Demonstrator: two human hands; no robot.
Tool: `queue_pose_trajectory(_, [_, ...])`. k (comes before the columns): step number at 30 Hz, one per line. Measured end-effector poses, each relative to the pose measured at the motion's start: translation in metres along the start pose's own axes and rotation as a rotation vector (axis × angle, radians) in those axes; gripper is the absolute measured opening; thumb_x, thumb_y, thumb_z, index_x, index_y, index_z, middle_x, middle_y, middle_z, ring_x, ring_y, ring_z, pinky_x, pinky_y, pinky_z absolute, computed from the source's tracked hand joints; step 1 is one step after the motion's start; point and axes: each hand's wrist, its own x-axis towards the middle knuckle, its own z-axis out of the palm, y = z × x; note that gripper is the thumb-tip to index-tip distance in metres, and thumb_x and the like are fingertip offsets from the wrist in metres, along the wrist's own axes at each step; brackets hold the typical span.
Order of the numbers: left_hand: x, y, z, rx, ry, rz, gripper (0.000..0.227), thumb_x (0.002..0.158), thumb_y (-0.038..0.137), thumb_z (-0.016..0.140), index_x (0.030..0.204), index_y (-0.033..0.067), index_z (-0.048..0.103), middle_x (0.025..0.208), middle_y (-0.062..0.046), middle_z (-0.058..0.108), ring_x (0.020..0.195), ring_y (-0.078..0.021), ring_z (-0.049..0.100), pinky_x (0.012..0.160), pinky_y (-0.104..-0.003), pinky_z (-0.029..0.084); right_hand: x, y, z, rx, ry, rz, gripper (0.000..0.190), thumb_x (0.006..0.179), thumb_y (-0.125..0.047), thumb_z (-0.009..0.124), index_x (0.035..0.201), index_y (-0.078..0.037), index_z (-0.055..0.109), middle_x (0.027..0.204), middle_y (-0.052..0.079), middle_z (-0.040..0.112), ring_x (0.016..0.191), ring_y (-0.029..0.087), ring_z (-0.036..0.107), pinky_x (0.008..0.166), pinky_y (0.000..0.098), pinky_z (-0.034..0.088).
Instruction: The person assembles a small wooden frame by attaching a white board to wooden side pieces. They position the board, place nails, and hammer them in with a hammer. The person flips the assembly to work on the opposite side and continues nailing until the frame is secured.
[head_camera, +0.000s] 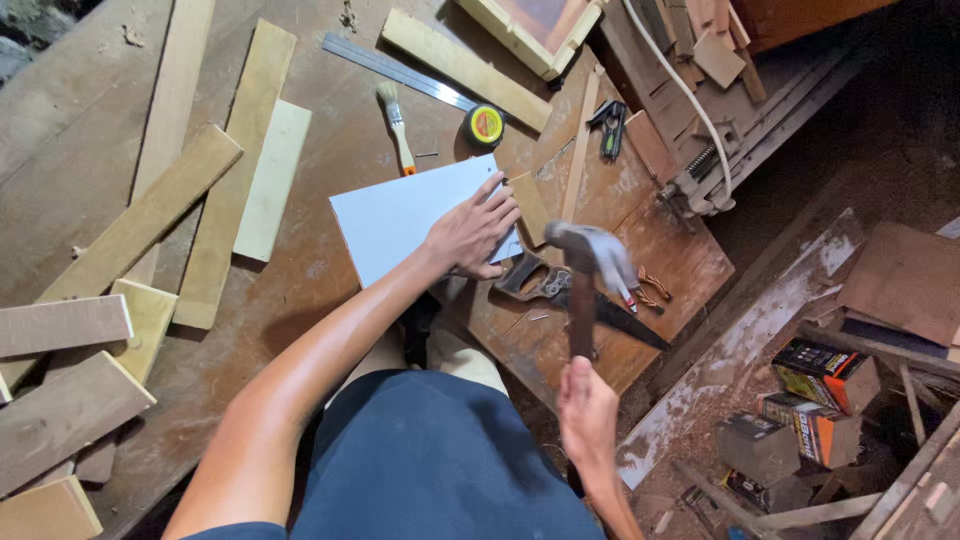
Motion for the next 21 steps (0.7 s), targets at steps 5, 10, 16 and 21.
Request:
queue_pose_trajectory(5, [0.002, 0.006, 0.006, -0.012, 0.039, -0.002, 0.114, 0.069, 0.086, 0.054, 0.133, -0.0082, 0.052, 0.13, -0.019, 0.057, 0.135, -0.0304, 0.043, 0.124, -0.051, 0.002, -0.011, -0.005, -0.024, 0.509, 0.142, -0.433, 0.063, 0.102, -0.068, 0.042, 0.083, -0.009, 0.047, 0.065, -0.004, 0.045, 0.05, 0.007, 0.041, 0.044, 0.0246, 0.033])
queue_pose_trajectory(10, [0.002, 0.0, 0.006, -0.032, 0.02, 0.008, 0.111, 0.071, 0.085, 0.056, 0.129, -0.0092, 0.053, 0.131, -0.018, 0.057, 0.138, -0.0307, 0.043, 0.125, -0.05, 0.003, 0.012, -0.002, 0.015, -0.062, -0.018, -0.225, 0.064, 0.1, -0.064, 0.044, 0.071, -0.007, 0.052, 0.057, -0.001, 0.049, 0.048, 0.012, 0.046, 0.041, 0.0296, 0.036])
queue_pose_trajectory(16, [0.005, 0.001, 0.0, -0.072, 0.02, 0.012, 0.109, 0.071, 0.083, 0.06, 0.129, -0.0095, 0.053, 0.13, -0.019, 0.057, 0.137, -0.0305, 0.043, 0.126, -0.05, 0.003, -0.001, -0.007, -0.017, -0.077, -0.075, -0.108, 0.071, 0.098, -0.067, 0.034, 0.065, -0.007, 0.051, 0.051, -0.002, 0.046, 0.044, 0.011, 0.045, 0.041, 0.0297, 0.034])
queue_pose_trajectory(21, [0.001, 0.006, 0.004, -0.079, 0.025, 0.017, 0.114, 0.07, 0.084, 0.059, 0.13, -0.012, 0.052, 0.129, -0.018, 0.057, 0.135, -0.0298, 0.044, 0.125, -0.05, 0.003, -0.006, 0.013, -0.025, 0.745, 0.053, -0.36, 0.062, 0.097, -0.069, 0.038, 0.087, -0.008, 0.046, 0.067, -0.002, 0.041, 0.056, 0.006, 0.04, 0.05, 0.0249, 0.032])
